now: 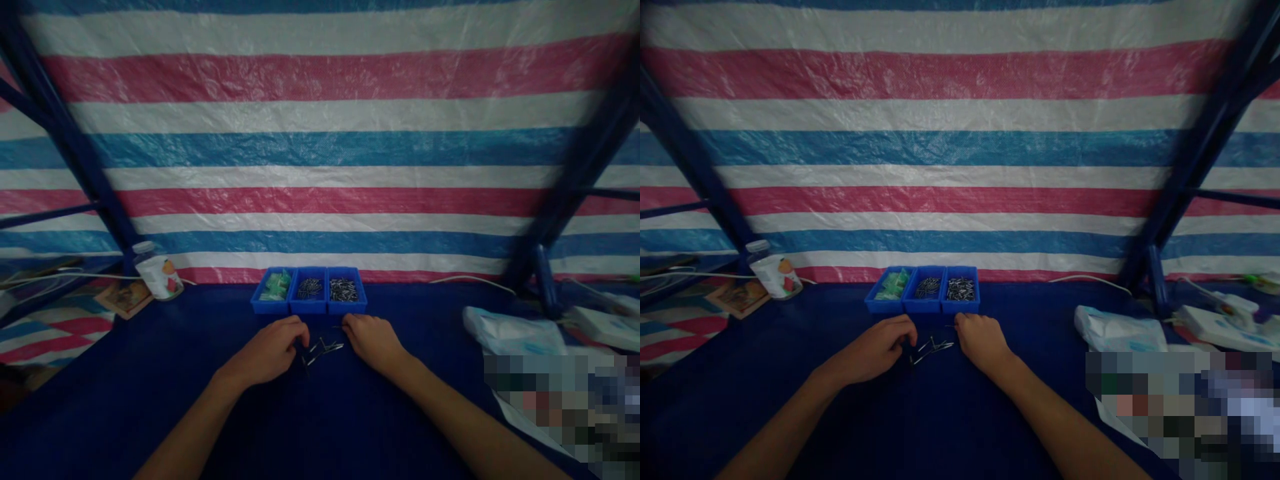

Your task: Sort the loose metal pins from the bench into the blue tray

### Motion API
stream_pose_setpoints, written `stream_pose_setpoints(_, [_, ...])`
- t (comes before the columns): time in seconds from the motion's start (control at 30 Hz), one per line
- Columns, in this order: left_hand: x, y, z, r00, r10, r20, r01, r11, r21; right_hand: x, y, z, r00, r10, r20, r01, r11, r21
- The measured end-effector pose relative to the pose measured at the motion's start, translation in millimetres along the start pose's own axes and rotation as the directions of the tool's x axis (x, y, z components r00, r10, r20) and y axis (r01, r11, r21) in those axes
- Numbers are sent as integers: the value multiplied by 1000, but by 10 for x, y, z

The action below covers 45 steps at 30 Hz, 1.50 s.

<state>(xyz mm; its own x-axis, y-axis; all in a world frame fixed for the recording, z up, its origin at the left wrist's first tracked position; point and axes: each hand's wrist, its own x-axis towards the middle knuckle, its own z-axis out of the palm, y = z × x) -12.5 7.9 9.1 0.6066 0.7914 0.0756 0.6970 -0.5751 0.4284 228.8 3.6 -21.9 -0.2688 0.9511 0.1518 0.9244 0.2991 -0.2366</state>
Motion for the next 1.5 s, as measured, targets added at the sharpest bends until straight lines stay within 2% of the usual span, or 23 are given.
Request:
stream_pose_setpoints(0.1, [-2, -13, -22, 1000, 12, -12, -12, 1000, -7, -45, 20, -69, 998, -55, 32, 54, 998, 43])
stream_pose_setpoints(0.17, [-4, -20, -22, 1000, 13, -9, -13, 1000, -6, -39, 36, -116, 996, -90, 7, 88, 988, 126])
stream_pose_setpoints(0.23, [-11, -29, -20, 1000, 13, 8, -13, 1000, -8, -2, 52, -149, 991, 3, -135, 28, 974, 226])
stream_pose_setpoints(0.3, [-22, -39, -23, 999, 20, 26, -20, 1000, -11, 38, 70, -162, 939, 168, -302, -72, 950, 303])
stream_pose_setpoints(0.33, [-27, -45, -26, 999, 26, 35, -25, 1000, -13, 50, 80, -163, 910, 221, -349, -108, 943, 316])
stream_pose_setpoints(0.37, [-32, -51, -30, 998, 32, 45, -31, 999, -16, 52, 90, -163, 902, 234, -364, -117, 942, 315])
stream_pose_setpoints(0.43, [-41, -60, -36, 997, 41, 67, -40, 999, -21, 27, 106, -165, 940, 145, -308, -50, 954, 294])
stream_pose_setpoints(0.5, [-46, -65, -35, 994, 51, 93, -49, 999, -18, -23, 109, -171, 980, -47, -192, 98, 959, 266])
stream_pose_setpoints(0.57, [-49, -65, -25, 992, 65, 109, -64, 998, -13, -75, 98, -173, 970, -228, -78, 241, 938, 250])
stream_pose_setpoints(0.67, [-48, -56, -1, 991, 71, 113, -69, 997, -16, -115, 67, -149, 941, -339, 13, 327, 917, 230])
stream_pose_setpoints(0.93, [-38, -19, 37, 992, 39, 117, -38, 999, -10, -80, 45, -28, 928, -371, 40, 358, 914, 192])
stream_pose_setpoints(1.2, [-37, 37, 42, 994, 0, 109, 0, 1000, -5, -99, 18, -49, 929, -364, 63, 340, 909, 239])
stream_pose_setpoints(1.37, [-39, 50, 54, 995, -23, 102, 24, 1000, 0, -111, 10, -66, 936, -330, 126, 290, 921, 259])
stream_pose_setpoints(1.5, [-27, 55, 60, 996, -30, 87, 29, 1000, 7, -116, 32, -31, 933, -344, 107, 308, 916, 257])
